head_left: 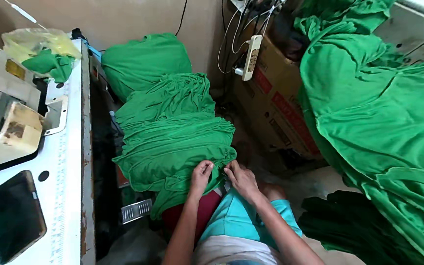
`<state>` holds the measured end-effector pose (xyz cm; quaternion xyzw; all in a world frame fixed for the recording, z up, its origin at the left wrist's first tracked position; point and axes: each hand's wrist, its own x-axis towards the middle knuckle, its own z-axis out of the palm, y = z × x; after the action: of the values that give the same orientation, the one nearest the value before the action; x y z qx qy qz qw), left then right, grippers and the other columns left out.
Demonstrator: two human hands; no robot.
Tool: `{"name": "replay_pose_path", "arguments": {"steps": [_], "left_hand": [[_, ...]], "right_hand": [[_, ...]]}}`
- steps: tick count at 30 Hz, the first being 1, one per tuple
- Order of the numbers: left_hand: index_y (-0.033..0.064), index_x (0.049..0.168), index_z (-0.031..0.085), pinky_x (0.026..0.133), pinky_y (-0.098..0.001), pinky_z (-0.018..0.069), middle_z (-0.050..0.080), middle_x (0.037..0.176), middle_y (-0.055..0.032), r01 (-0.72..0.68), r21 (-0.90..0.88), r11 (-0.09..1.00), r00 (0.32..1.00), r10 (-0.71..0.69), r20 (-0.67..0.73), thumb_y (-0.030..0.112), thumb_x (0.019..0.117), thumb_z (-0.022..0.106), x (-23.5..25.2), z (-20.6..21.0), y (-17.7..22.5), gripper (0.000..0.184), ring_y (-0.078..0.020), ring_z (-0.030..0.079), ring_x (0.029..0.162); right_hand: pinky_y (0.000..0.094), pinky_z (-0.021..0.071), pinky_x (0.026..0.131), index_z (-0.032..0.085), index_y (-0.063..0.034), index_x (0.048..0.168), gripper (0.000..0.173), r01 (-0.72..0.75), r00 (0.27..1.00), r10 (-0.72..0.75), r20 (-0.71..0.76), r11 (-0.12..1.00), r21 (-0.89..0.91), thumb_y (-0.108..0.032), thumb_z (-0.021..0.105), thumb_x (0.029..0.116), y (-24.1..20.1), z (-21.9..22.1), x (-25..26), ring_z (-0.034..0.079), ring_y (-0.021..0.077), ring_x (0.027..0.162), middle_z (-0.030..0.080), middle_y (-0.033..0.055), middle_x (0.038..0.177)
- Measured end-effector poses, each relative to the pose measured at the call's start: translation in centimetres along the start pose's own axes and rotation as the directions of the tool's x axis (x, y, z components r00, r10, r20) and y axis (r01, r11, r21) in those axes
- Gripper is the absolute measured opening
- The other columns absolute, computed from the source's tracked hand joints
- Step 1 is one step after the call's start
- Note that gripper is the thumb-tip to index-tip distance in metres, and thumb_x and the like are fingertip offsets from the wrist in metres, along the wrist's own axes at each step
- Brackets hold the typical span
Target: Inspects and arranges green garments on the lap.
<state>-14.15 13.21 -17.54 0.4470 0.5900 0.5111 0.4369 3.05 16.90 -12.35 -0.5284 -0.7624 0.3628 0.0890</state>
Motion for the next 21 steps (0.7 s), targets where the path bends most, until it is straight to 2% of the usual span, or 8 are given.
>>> {"name": "replay_pose_path", "arguments": {"steps": [2,5,9,15,18,21], "left_hand": [[-0.0044,0.110,0.065,0.073,-0.0234,0.0504,0.066,0.092,-0.0049,0.007,0.011,1.000,1.000,-0.007,0.014,0.008,0.1038,0.053,0.0,0.0,0.2,0.019,-0.0047,0.058,0.075],[-0.0029,0.110,0.066,0.070,-0.0231,0.0490,0.064,0.087,-0.0035,0.013,0.035,0.999,1.000,-0.014,0.021,0.010,0.1041,0.053,0.1,0.0,0.5,0.019,-0.0045,0.056,0.072],[-0.0012,0.110,0.066,0.067,-0.0230,0.0466,0.062,0.080,-0.0011,0.015,0.073,0.997,0.999,-0.018,0.036,0.012,0.1044,0.054,0.1,0.0,0.4,0.019,-0.0038,0.052,0.068],[-0.0011,0.111,0.067,0.068,-0.0241,0.0473,0.063,0.083,-0.0029,0.009,0.107,0.994,0.998,-0.016,0.058,0.013,0.1049,0.053,0.0,0.0,0.1,0.021,-0.0052,0.054,0.069],[-0.0024,0.112,0.065,0.069,-0.0261,0.0491,0.062,0.082,-0.0042,0.018,0.109,0.994,0.999,-0.022,0.041,0.012,0.1053,0.051,-0.1,0.1,0.0,0.021,-0.0072,0.055,0.070],[-0.0054,0.115,0.062,0.077,-0.0302,0.0547,0.065,0.088,-0.0090,0.060,0.098,0.993,0.998,-0.063,0.028,0.010,0.1068,0.047,-0.2,0.0,0.2,0.023,-0.0115,0.063,0.078]], "right_hand": [[0.0579,0.0529,0.087,0.058,0.0001,0.127,0.042,0.035,0.999,-0.035,-0.018,0.999,-0.021,-0.036,0.050,0.1078,-0.3,0.3,-0.2,0.070,0.0390,0.099,0.071,0.0217,0.104],[0.0577,0.0518,0.091,0.056,-0.0003,0.131,0.045,0.016,1.000,-0.016,0.013,0.999,-0.041,-0.038,0.051,0.1073,-0.6,0.4,0.1,0.068,0.0391,0.106,0.069,0.0222,0.112],[0.0585,0.0524,0.088,0.055,-0.0019,0.132,0.045,0.025,0.999,-0.022,0.032,0.996,-0.085,-0.040,0.051,0.1074,-0.2,0.6,0.4,0.070,0.0394,0.101,0.071,0.0208,0.107],[0.0556,0.0539,0.090,0.056,-0.0022,0.130,0.041,0.018,0.996,-0.012,0.085,0.997,-0.070,-0.036,0.051,0.1079,-0.3,1.0,0.8,0.070,0.0375,0.101,0.070,0.0199,0.107],[0.0547,0.0543,0.088,0.058,-0.0025,0.125,0.037,0.016,0.998,-0.016,0.068,1.000,-0.001,-0.035,0.052,0.1078,-0.2,1.2,0.7,0.070,0.0356,0.097,0.070,0.0189,0.102],[0.0510,0.0553,0.086,0.060,-0.0005,0.123,0.035,-0.024,0.999,0.031,-0.035,0.984,0.179,-0.031,0.055,0.1066,0.5,1.4,0.4,0.070,0.0302,0.092,0.071,0.0170,0.102]]}}
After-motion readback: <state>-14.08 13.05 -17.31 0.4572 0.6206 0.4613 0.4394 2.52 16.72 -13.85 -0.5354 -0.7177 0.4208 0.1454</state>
